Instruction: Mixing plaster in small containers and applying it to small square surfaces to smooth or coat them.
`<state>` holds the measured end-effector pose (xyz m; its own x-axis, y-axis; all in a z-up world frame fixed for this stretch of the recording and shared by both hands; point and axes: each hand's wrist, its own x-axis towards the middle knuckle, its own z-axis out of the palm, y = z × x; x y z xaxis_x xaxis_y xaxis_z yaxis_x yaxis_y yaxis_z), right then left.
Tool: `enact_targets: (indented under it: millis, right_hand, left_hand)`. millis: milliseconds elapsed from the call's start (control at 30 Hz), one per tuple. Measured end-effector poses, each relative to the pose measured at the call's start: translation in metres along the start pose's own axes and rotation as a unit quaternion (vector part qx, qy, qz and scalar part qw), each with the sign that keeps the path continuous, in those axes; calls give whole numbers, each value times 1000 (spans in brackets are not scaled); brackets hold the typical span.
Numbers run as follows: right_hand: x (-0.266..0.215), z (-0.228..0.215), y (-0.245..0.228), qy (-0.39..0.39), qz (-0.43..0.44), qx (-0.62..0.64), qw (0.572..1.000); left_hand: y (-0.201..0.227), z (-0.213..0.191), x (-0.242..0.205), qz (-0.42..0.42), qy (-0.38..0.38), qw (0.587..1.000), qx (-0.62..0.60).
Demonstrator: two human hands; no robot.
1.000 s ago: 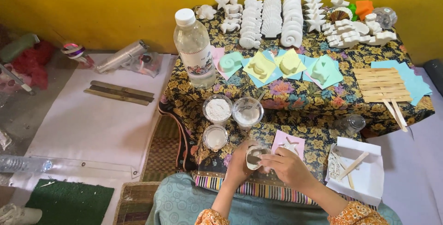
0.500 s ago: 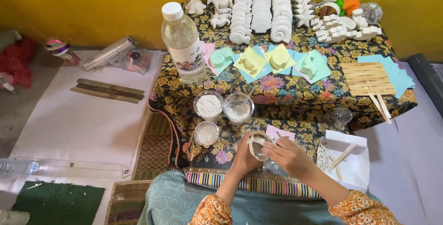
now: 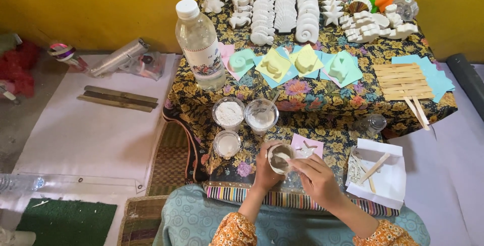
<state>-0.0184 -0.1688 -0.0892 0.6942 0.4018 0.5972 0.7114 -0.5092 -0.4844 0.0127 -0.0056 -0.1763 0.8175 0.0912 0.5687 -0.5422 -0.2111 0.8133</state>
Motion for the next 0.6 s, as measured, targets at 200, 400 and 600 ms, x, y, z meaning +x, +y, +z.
enact_targets:
  millis: [200, 400, 600]
  right_hand:
    - [5, 17, 5, 6, -19, -34, 999]
    - [-3, 6, 2, -84, -117, -58, 988]
    - [7, -7, 8, -41, -47, -37, 997]
  left_hand:
    - [-4, -1, -3, 27, 1, 999, -19]
    - [-10, 0, -6, 10, 14, 999, -29]
    - [-8, -1, -7, 54, 0, 998, -12]
